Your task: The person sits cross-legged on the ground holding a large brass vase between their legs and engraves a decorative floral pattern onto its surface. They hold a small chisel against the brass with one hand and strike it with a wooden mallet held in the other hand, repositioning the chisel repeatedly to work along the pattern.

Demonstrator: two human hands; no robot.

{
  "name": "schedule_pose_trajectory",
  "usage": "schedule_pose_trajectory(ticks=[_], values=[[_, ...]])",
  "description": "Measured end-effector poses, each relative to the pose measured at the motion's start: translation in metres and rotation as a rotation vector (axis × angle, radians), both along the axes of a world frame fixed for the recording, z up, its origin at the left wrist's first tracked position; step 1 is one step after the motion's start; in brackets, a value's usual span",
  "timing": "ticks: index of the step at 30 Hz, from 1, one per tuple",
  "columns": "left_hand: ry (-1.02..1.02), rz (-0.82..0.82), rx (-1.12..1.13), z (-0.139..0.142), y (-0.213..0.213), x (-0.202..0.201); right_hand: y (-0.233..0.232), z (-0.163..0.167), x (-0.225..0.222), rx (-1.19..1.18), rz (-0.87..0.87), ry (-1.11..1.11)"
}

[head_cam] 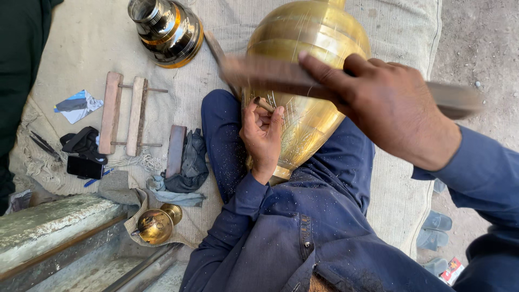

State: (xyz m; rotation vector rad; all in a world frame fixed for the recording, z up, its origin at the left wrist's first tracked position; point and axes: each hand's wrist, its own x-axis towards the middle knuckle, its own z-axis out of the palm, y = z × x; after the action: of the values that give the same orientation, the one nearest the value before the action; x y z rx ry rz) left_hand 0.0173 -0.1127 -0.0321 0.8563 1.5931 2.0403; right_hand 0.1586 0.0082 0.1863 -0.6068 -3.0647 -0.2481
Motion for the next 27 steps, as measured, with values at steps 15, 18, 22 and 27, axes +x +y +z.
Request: schedule_pose_trajectory(ticks=[15, 18, 22, 27], values=[[0.293, -0.3, -0.044, 0.003, 0.014, -0.036, -0.001, 0.001, 0.035, 0.218, -0.043, -0.016], [0.371, -0.432, -0.064, 0.009, 0.02, -0.049, -0.002, -0.016, 0.055, -0.112, -0.229, -0.085], [0.452, -0.632, -0.096, 0.025, 0.029, -0.064, -0.012, -0.048, 0.08, -0.318, -0.308, 0.259], [0.628, -0.834, -0.112, 0.045, 0.045, -0.075, -0.035, -0.092, 0.104, -0.374, -0.488, 0.357]])
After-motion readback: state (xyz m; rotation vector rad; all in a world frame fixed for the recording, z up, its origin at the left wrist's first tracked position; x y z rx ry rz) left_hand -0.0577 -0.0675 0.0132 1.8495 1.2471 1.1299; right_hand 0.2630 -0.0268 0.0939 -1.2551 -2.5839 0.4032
